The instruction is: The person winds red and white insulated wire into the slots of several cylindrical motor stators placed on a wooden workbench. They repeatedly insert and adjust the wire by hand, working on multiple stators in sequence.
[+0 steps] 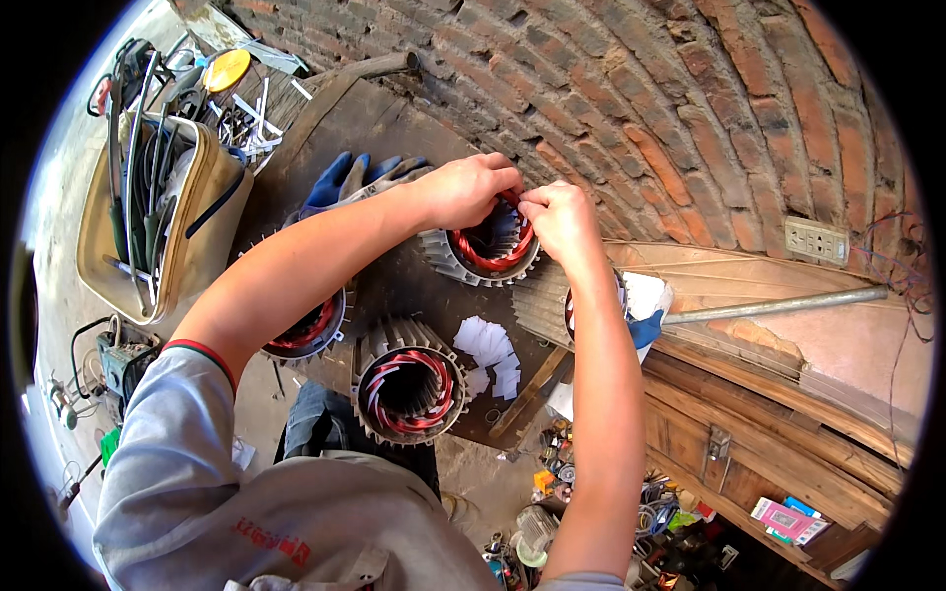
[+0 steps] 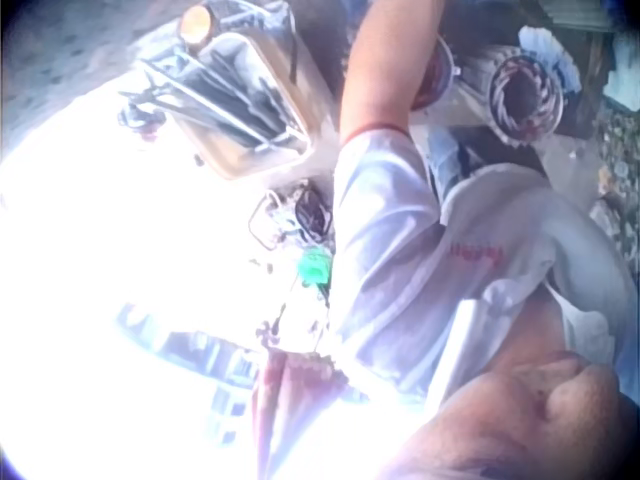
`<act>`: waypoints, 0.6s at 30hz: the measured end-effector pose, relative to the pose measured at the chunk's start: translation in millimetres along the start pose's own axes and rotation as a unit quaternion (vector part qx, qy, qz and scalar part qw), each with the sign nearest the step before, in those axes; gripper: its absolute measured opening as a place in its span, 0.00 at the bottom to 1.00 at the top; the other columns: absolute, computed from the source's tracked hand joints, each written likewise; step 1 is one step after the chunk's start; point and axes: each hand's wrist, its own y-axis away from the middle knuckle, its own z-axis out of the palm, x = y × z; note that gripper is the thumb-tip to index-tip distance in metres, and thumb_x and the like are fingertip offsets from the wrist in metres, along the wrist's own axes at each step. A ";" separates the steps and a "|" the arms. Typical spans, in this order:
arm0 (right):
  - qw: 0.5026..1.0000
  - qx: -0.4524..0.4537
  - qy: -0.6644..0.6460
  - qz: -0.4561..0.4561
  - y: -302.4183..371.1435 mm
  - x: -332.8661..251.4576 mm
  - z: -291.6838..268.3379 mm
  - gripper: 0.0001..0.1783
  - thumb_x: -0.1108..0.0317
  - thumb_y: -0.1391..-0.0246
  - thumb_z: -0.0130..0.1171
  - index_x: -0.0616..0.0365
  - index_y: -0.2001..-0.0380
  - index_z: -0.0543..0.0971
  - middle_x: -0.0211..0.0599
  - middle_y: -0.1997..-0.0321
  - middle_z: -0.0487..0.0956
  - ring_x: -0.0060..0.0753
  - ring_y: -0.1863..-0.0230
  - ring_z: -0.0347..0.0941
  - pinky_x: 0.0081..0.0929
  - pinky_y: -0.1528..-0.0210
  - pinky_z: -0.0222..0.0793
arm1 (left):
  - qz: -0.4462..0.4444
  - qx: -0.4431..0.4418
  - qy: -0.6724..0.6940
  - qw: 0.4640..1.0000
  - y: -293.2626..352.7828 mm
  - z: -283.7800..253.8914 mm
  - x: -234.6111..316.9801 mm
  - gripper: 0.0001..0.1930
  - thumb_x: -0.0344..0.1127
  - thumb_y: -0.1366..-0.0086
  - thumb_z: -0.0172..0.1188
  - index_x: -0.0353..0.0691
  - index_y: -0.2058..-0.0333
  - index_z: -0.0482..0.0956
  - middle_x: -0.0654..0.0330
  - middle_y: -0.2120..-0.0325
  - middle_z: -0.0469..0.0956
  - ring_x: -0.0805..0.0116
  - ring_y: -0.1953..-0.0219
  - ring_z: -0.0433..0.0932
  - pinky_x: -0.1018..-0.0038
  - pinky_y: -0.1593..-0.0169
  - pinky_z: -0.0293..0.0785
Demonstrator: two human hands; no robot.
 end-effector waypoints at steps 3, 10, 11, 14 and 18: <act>1.000 0.014 0.016 -0.021 0.5 -2.7 2.8 0.09 0.71 0.53 0.68 0.60 0.66 0.87 0.44 0.66 0.82 0.43 0.61 0.80 0.34 0.55 0.74 | 0.004 -0.016 -0.023 1.000 -2.6 -0.5 -2.6 0.18 0.23 0.47 0.59 0.38 0.55 0.79 0.50 0.54 0.77 0.45 0.52 0.78 0.58 0.50 0.77; 0.998 0.062 -0.017 0.018 1.8 -1.9 7.3 0.08 0.70 0.55 0.70 0.61 0.69 0.86 0.43 0.68 0.83 0.42 0.65 0.81 0.35 0.58 0.74 | -0.006 -0.034 -0.033 0.999 -3.9 -3.2 0.8 0.18 0.24 0.46 0.58 0.40 0.54 0.78 0.51 0.56 0.77 0.46 0.53 0.79 0.57 0.50 0.76; 0.997 0.072 -0.013 0.007 1.8 0.9 11.0 0.09 0.69 0.55 0.70 0.61 0.70 0.86 0.43 0.68 0.83 0.41 0.66 0.81 0.35 0.59 0.74 | 0.005 -0.016 -0.034 0.999 -2.8 -2.5 0.5 0.19 0.23 0.46 0.57 0.40 0.54 0.78 0.51 0.56 0.78 0.46 0.53 0.79 0.57 0.50 0.76; 0.998 0.061 0.002 -0.009 0.7 1.2 7.3 0.08 0.69 0.55 0.70 0.59 0.69 0.86 0.42 0.68 0.83 0.41 0.65 0.81 0.34 0.59 0.74 | 0.010 -0.007 -0.018 1.000 -2.5 -4.0 2.7 0.20 0.23 0.46 0.56 0.43 0.53 0.77 0.52 0.56 0.78 0.47 0.52 0.79 0.57 0.50 0.76; 0.998 0.049 0.023 -0.013 -4.7 0.7 7.8 0.08 0.69 0.54 0.69 0.59 0.69 0.87 0.41 0.66 0.83 0.41 0.62 0.81 0.34 0.57 0.73 | 0.030 -0.005 -0.023 0.999 -3.5 -4.3 -0.9 0.20 0.22 0.46 0.56 0.43 0.53 0.77 0.51 0.58 0.79 0.47 0.53 0.79 0.57 0.50 0.76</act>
